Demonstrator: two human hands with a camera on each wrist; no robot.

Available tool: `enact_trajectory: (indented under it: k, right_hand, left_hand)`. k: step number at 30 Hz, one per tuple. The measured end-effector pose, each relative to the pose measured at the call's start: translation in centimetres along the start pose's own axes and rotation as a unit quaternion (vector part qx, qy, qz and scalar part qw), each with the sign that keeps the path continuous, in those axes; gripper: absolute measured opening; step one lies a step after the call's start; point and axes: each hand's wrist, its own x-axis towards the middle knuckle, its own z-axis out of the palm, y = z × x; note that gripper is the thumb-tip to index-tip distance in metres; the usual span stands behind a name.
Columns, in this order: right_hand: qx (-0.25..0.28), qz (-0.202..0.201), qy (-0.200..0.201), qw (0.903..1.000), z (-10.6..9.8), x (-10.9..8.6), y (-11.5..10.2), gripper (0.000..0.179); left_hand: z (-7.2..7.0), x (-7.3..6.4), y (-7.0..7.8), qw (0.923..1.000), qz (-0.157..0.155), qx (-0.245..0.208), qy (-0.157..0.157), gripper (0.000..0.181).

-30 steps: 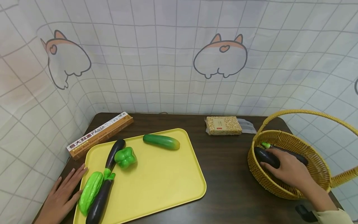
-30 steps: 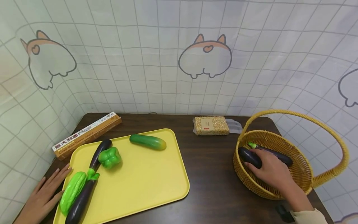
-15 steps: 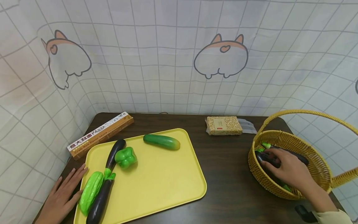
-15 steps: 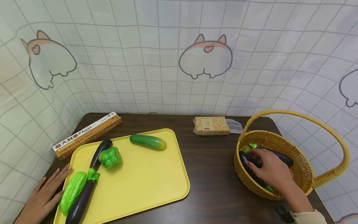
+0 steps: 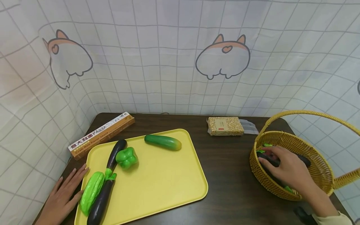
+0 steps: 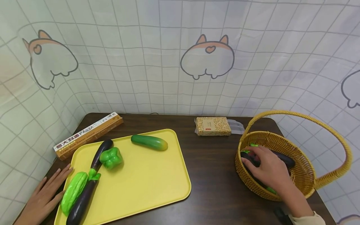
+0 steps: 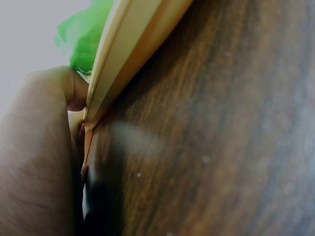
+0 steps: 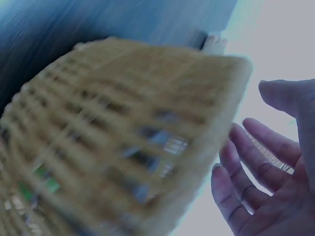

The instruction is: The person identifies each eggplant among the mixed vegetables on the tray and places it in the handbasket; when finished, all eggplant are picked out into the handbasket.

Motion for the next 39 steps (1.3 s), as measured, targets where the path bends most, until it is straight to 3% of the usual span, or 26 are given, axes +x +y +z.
enact_trajectory:
  k: [9,18,28,39]
  right_hand:
    - [0.023,-0.035,0.033,0.9986,0.5,1.9,-4.5,0.032]
    - [0.085,-0.108,0.044,0.9896,3.7,6.0,-10.0,0.032]
    - [0.161,-0.183,-0.007,0.9698,7.4,11.4,-16.3,0.031]
    - [0.206,-0.236,-0.051,0.9485,11.4,15.2,-21.7,0.031]
  left_hand:
    - [0.2,0.0,0.0,0.9999,-0.008,0.007,-0.004,0.072]
    - [0.0,-0.1,0.1,0.9999,-0.014,0.006,-0.005,0.071]
    - [0.2,-0.1,0.2,0.9999,-0.012,0.009,-0.002,0.071]
    - [0.1,-0.1,0.3,1.0,-0.005,0.005,0.001,0.071]
